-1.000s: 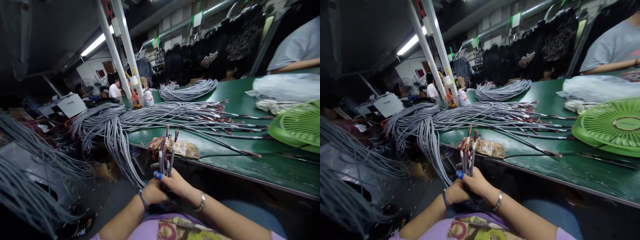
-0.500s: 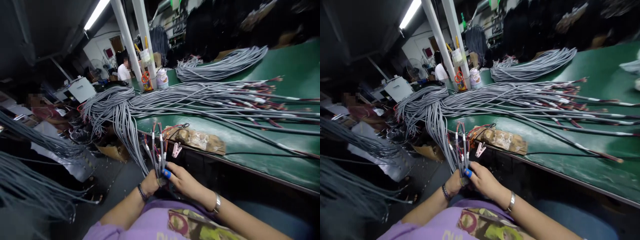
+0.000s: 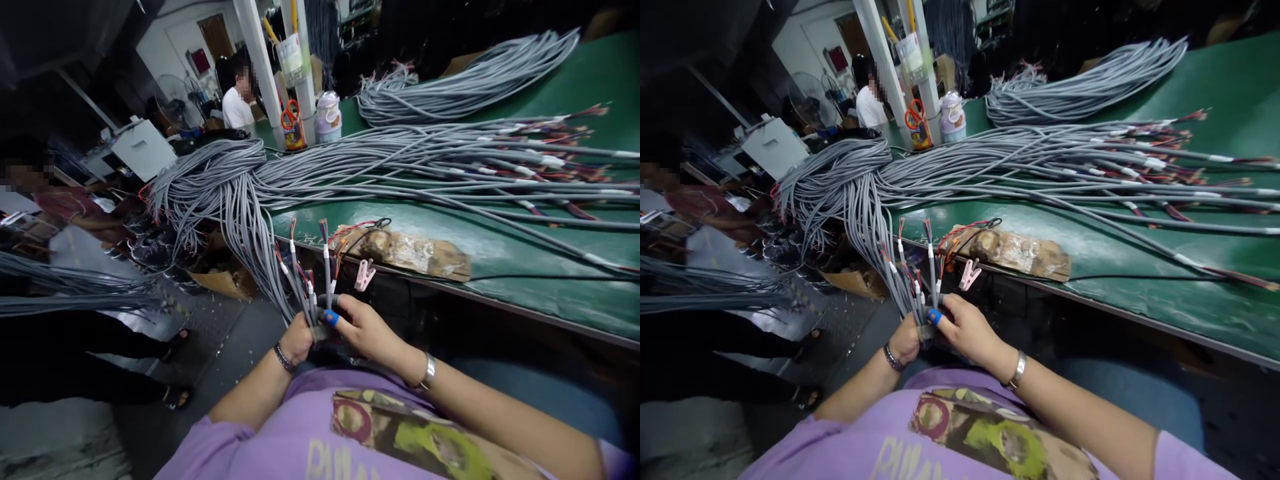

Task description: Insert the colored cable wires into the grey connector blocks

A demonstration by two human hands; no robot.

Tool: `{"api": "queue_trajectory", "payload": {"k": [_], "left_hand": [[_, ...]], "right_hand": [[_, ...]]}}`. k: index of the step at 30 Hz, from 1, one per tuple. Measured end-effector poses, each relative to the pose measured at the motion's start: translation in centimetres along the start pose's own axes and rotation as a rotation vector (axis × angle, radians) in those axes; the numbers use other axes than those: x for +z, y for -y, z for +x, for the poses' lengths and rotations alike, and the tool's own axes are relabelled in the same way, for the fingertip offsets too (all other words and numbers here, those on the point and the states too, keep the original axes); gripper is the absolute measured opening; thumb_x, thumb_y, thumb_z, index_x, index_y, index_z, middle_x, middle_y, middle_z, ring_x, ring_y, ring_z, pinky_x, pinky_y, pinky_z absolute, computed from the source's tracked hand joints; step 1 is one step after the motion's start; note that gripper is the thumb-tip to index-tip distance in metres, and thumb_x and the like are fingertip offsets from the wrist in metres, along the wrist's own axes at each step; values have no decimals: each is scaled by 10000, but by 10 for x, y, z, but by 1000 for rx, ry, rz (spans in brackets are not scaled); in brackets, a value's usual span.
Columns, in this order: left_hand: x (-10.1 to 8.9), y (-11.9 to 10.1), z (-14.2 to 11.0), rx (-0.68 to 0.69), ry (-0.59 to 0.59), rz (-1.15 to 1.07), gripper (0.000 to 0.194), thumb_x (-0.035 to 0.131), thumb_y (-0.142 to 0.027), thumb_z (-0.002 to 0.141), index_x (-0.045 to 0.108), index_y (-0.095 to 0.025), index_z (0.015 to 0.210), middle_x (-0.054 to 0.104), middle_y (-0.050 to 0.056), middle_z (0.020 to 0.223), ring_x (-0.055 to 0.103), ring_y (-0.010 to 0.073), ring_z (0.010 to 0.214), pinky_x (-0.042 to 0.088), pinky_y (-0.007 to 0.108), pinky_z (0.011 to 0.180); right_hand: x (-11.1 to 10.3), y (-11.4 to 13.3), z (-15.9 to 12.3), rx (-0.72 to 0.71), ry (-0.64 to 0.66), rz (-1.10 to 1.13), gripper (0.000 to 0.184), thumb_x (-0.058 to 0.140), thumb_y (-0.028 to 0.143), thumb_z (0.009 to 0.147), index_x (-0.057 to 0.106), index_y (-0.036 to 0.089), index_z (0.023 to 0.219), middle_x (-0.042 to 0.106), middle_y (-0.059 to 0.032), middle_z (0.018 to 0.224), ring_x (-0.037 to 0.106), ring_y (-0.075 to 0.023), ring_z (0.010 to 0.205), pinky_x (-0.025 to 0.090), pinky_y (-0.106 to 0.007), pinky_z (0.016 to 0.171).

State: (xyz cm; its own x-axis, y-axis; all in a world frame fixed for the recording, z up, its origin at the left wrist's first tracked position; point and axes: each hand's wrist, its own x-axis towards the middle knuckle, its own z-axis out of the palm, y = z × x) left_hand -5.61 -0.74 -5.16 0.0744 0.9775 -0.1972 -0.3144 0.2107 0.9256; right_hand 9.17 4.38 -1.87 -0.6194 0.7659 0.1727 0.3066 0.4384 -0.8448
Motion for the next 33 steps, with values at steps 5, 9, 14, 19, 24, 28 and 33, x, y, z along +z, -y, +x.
{"api": "queue_trajectory", "payload": {"k": [5,9,14,19,24,28,33], "left_hand": [[3,0,0,69,-51,33,414,828,-350,551,692,-129,875,685,31,761,629,196,742,505,321,712],[-2,-1,-7,102,-119,30,339,794,-392,600,679,-121,768,669,29,660,628,191,697,499,312,674],[-25,-23,-33,201,-172,-118,327,745,-442,658,600,-149,685,601,-11,556,535,104,454,454,247,496],[-39,-41,-55,265,-115,-245,285,762,-354,662,535,-182,682,330,-124,359,308,41,276,350,183,371],[-13,-36,-32,260,-252,-236,216,742,-316,683,623,-143,733,615,-15,552,507,67,408,329,173,382],[19,-37,-4,245,-230,-161,255,742,-306,672,680,-128,846,707,134,973,661,213,772,345,182,401],[36,-38,12,255,-164,-68,255,717,-337,710,704,-118,841,724,140,865,653,206,729,341,184,416]], "right_hand": [[4,6,2,-19,-17,-124,167,438,276,875,522,196,756,548,-34,743,495,-165,680,404,-286,637],[3,11,-4,-32,-24,-143,169,404,241,879,525,202,767,553,-46,746,506,-176,677,409,-299,642],[-10,1,-19,-105,17,-88,170,390,249,886,554,211,854,577,-53,806,533,-185,730,431,-305,687],[-7,-32,-38,-159,233,-127,114,437,152,804,535,204,776,569,-47,769,519,-180,691,426,-301,664],[7,-47,-43,-109,319,-55,164,430,111,788,559,199,840,593,-43,813,547,-165,710,437,-278,681],[3,-40,-39,-117,330,-37,164,414,123,814,561,188,843,604,-43,818,545,-158,707,441,-271,680],[-2,-43,-39,-86,354,-24,148,421,164,841,568,178,842,616,-42,826,544,-151,720,441,-254,686]]}}
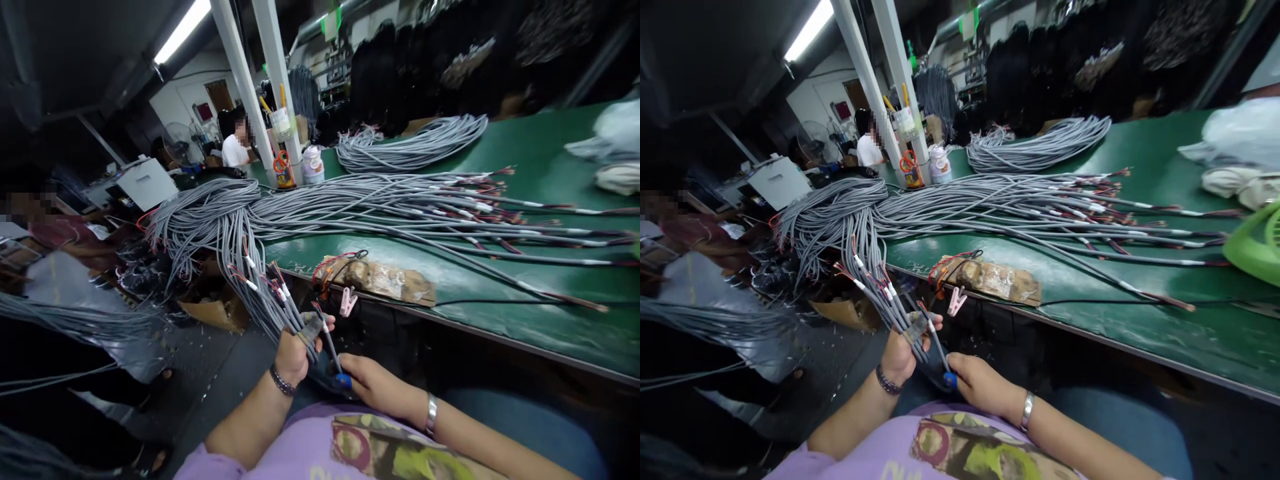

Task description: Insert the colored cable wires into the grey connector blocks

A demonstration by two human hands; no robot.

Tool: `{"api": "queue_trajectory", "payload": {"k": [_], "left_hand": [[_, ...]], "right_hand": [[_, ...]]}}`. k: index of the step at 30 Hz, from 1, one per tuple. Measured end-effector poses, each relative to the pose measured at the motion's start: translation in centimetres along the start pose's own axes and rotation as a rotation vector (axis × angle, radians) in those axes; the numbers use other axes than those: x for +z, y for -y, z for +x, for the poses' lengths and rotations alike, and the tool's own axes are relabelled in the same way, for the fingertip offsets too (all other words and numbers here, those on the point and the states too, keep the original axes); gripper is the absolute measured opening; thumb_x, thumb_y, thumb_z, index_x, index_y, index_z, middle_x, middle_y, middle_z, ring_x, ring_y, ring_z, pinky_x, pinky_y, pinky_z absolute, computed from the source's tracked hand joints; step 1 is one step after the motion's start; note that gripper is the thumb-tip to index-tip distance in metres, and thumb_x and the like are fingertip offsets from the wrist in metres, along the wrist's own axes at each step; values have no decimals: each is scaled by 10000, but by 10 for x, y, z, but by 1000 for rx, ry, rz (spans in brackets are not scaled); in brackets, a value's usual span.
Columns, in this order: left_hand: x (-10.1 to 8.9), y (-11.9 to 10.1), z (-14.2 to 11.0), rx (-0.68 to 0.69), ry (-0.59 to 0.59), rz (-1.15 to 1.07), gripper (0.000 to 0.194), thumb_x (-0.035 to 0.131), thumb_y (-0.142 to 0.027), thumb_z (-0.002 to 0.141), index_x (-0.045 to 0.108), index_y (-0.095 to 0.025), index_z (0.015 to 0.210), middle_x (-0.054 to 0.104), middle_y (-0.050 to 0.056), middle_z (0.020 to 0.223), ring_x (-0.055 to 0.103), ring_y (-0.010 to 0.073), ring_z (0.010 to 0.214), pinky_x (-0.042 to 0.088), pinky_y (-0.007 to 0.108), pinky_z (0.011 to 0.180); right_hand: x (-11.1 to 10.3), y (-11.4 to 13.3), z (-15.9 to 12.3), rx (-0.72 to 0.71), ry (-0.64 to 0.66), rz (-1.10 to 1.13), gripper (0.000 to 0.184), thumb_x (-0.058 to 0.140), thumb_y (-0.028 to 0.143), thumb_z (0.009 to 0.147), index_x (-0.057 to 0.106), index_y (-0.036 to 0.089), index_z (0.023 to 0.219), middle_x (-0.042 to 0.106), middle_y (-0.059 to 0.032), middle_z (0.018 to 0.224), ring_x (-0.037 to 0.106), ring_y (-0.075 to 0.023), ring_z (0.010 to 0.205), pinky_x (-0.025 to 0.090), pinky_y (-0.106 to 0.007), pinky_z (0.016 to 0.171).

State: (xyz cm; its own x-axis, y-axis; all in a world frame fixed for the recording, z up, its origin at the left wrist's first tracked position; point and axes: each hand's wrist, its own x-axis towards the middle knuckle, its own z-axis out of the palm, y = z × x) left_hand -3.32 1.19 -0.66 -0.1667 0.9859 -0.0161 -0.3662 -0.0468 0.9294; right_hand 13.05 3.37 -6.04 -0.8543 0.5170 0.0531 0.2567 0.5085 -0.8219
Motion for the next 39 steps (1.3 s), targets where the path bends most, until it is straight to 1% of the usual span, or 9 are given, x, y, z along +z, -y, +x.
{"api": "queue_trajectory", "payload": {"k": [5,11,16,18,23,29,31,36,39], "left_hand": [[2,9,0,-1,0,153,275,709,-389,719,710,-115,750,683,64,610,515,95,454,332,200,421],[5,13,-7,25,9,336,282,689,-423,730,697,-147,675,653,32,591,567,126,560,427,238,563],[5,11,-15,-35,5,475,294,674,-421,735,681,-152,619,646,36,581,573,145,567,452,258,591],[6,11,-19,-63,33,529,297,669,-413,741,678,-149,604,642,38,567,577,150,560,457,259,585],[10,13,-25,-84,101,601,267,693,-390,717,678,-141,622,652,40,580,591,161,579,470,256,577],[7,10,-23,-279,317,540,249,733,-374,662,668,-137,624,622,13,517,557,139,481,464,251,519],[4,12,-24,-266,288,508,266,722,-374,677,651,-139,576,605,10,492,538,127,463,444,238,502],[2,21,-29,-71,85,410,289,672,-358,746,641,-150,548,609,16,501,536,117,494,441,237,557],[3,25,-30,-33,-12,364,281,664,-357,754,649,-149,567,631,26,527,558,131,507,452,249,560]], "right_hand": [[7,-9,0,-34,73,70,178,446,254,872,595,169,828,617,-42,841,545,-156,745,441,-258,706],[2,-7,-3,6,112,105,148,538,276,819,611,162,759,608,-31,784,534,-151,711,440,-261,683],[-20,10,-14,146,-150,318,179,508,314,844,614,177,891,639,-45,868,555,-165,775,450,-290,730],[-27,18,-14,242,-280,536,269,510,412,839,580,185,964,638,-37,844,543,-145,674,455,-274,619],[-23,23,-5,368,-410,754,369,658,520,698,503,194,774,591,18,591,454,-96,456,342,-221,433],[-30,33,0,240,-204,853,283,659,431,729,541,178,771,638,4,608,573,-139,516,422,-255,508],[-35,36,2,226,-179,842,273,681,406,713,540,176,756,642,3,615,583,-143,536,424,-254,521],[-32,33,6,345,-337,875,340,700,466,667,535,169,696,525,46,485,398,-75,428,295,-214,433],[-27,31,5,382,-372,942,372,705,499,640,532,173,690,504,47,483,368,-73,438,298,-220,441]]}}
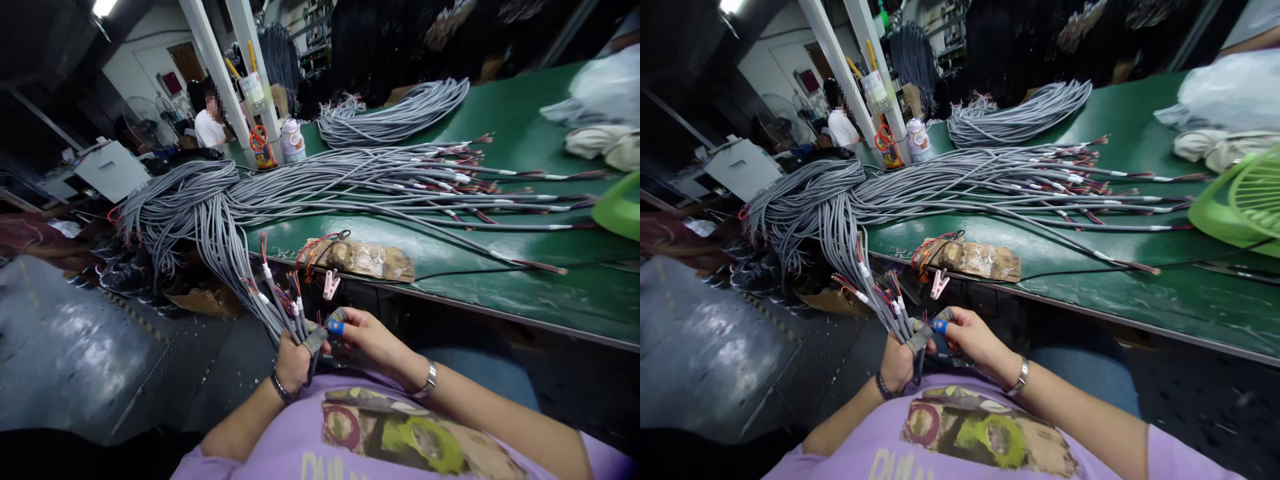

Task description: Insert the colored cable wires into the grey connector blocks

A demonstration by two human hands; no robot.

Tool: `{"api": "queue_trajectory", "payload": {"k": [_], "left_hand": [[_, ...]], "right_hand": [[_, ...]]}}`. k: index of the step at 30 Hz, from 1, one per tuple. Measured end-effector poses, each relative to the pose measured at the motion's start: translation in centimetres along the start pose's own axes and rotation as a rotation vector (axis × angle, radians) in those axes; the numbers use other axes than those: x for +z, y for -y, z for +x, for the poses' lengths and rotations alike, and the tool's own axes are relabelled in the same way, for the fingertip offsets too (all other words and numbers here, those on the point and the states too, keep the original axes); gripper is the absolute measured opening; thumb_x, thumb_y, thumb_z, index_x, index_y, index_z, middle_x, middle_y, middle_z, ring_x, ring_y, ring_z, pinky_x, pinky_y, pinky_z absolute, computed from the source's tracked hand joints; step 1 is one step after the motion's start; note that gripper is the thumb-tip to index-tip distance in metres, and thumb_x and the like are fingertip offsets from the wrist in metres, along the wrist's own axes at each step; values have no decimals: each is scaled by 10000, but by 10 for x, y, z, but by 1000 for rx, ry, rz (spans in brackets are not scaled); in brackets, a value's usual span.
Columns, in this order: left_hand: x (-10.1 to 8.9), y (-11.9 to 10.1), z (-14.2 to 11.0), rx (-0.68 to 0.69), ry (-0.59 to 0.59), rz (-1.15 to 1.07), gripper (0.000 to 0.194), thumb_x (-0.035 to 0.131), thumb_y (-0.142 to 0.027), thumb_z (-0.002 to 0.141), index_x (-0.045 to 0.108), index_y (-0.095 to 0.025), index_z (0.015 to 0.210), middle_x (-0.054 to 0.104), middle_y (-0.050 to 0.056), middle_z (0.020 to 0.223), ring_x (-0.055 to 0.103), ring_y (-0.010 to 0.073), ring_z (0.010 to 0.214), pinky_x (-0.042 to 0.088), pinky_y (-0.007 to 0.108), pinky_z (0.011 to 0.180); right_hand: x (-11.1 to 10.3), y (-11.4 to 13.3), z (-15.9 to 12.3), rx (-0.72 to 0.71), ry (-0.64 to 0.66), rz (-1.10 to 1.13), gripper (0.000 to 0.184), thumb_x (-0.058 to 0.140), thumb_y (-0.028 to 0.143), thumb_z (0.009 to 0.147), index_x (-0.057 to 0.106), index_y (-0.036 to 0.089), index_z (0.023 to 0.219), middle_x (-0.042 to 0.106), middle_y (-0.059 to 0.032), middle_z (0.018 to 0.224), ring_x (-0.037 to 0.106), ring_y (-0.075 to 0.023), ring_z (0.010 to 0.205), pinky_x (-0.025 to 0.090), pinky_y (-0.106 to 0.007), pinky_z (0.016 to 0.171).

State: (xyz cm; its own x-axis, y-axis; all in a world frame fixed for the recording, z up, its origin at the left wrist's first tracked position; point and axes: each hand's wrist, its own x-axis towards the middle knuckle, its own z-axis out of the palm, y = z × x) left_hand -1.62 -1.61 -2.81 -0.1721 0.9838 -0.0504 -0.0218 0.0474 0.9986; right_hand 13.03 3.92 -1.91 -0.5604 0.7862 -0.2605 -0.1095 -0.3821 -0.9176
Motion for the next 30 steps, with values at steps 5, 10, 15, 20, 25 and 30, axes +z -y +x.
{"api": "queue_trajectory", "payload": {"k": [5,10,15,20,25,30], "left_hand": [[5,-3,4,-31,-116,-81,288,664,-364,745,638,-142,563,625,28,499,569,136,486,452,246,527],[8,-6,9,-62,-177,-147,288,680,-395,720,626,-140,597,622,18,492,558,130,453,443,240,491],[6,-3,9,-75,-148,-101,290,679,-392,724,632,-140,588,625,22,496,561,131,458,452,243,497],[6,-1,5,-69,-52,-4,318,680,-407,724,638,-138,559,621,28,492,555,130,452,463,251,504],[6,0,5,-79,-43,18,326,679,-413,722,619,-144,550,611,23,484,550,127,459,464,246,507],[6,2,4,-33,-89,-3,316,650,-403,756,635,-148,571,622,26,510,562,130,486,469,244,527]], "right_hand": [[3,1,-3,2,-21,29,401,725,523,605,518,185,666,487,51,496,348,-73,442,292,-223,436],[2,2,-1,-54,20,-44,370,706,510,645,553,175,681,550,24,566,362,-74,455,290,-226,440],[-1,4,3,-74,-15,-90,376,678,530,675,542,182,719,536,37,564,400,-81,474,321,-223,459],[4,10,7,-29,75,-51,388,642,549,705,526,186,777,578,20,548,499,-117,507,303,-227,459],[4,8,9,-60,-14,-69,369,683,516,668,532,180,689,544,35,509,449,-100,478,283,-236,460],[6,1,6,-32,-106,4,373,726,492,618,530,175,640,493,55,497,368,-72,456,272,-228,458]]}}
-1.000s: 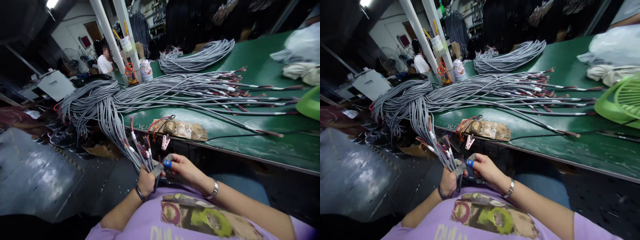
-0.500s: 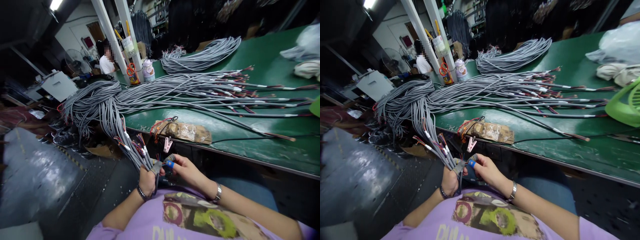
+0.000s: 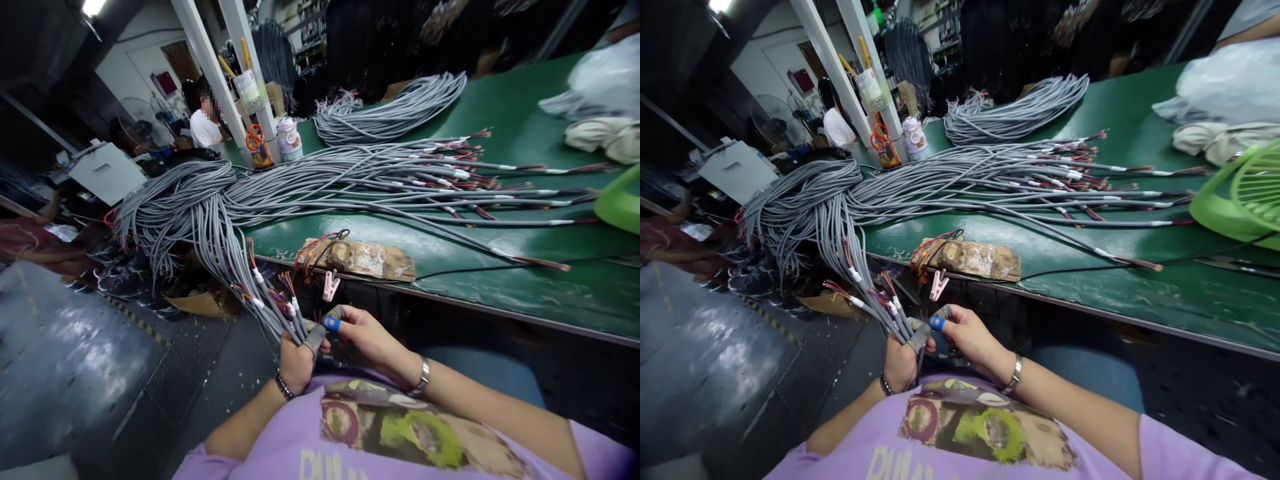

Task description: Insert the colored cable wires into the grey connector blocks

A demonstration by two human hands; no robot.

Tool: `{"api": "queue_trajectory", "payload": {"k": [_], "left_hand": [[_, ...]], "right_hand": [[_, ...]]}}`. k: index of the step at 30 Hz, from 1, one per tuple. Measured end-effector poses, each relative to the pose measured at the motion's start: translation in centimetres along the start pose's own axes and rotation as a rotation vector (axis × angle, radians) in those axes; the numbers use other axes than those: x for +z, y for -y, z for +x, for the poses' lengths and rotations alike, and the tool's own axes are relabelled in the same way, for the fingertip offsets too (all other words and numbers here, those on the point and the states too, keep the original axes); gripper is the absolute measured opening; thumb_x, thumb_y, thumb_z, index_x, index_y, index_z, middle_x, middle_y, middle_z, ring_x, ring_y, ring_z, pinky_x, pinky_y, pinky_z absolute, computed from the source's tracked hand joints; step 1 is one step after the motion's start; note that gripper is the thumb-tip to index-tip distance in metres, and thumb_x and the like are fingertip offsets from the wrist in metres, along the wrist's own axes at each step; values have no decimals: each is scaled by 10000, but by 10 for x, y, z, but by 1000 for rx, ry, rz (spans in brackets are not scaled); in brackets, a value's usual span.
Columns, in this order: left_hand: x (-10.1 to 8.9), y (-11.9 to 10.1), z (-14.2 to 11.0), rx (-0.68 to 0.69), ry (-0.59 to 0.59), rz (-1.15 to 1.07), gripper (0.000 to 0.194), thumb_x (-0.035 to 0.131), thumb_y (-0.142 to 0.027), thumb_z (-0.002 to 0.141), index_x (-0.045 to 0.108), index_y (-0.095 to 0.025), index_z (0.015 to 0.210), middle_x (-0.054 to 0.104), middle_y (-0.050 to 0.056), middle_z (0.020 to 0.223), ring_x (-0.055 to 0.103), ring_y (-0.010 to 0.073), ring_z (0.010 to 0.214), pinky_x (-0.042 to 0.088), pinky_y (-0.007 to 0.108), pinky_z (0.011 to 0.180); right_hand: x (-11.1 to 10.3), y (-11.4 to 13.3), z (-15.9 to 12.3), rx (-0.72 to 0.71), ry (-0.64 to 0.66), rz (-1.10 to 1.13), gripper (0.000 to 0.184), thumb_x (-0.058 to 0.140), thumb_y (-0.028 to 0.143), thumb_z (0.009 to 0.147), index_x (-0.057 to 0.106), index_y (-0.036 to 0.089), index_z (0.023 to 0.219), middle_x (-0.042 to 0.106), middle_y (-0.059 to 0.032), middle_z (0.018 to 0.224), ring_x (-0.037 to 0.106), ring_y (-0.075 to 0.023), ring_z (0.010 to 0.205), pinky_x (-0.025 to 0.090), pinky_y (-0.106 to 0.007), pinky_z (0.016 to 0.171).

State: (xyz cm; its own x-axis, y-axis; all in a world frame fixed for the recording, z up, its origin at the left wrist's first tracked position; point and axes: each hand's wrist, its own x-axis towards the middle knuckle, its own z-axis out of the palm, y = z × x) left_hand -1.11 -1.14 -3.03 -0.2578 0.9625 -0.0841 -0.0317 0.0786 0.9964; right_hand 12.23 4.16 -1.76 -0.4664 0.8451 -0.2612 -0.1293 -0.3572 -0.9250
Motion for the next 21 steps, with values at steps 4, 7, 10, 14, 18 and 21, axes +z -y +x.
{"api": "queue_trajectory", "payload": {"k": [4,7,10,14,18,21], "left_hand": [[0,-2,-1,-17,52,23,325,655,-415,749,644,-145,569,616,30,499,558,133,471,468,248,518],[-1,-5,-3,-55,79,18,340,670,-432,727,631,-146,547,602,27,476,543,128,454,462,245,505],[-3,-8,-5,-76,55,-26,329,685,-429,708,616,-152,543,593,18,474,537,124,455,458,238,497],[-3,-15,-3,-80,39,-107,322,699,-404,690,585,-151,527,571,5,463,511,106,433,438,223,469],[1,-25,5,-140,90,-235,284,726,-379,643,576,-149,568,553,-12,440,485,96,396,416,214,421],[5,-31,15,-213,157,-285,295,752,-379,584,568,-149,581,534,-21,414,469,89,367,394,207,390]], "right_hand": [[4,-7,1,10,-43,95,350,728,474,623,537,181,650,491,52,501,377,-75,457,281,-226,449],[1,-9,7,36,-101,197,324,730,437,630,524,190,670,481,54,501,387,-79,447,291,-222,435],[-13,-6,12,13,-245,324,304,744,347,627,479,201,658,421,75,508,364,-64,444,320,-202,430],[-31,-4,13,97,-171,385,219,710,306,695,528,185,683,477,41,587,381,-58,457,380,-190,428],[-36,0,17,190,-103,442,247,606,401,810,592,168,730,579,-21,694,459,-71,502,441,-197,470],[-34,10,26,135,1,398,330,604,493,795,613,164,769,619,-46,764,499,-90,552,449,-217,509]]}}
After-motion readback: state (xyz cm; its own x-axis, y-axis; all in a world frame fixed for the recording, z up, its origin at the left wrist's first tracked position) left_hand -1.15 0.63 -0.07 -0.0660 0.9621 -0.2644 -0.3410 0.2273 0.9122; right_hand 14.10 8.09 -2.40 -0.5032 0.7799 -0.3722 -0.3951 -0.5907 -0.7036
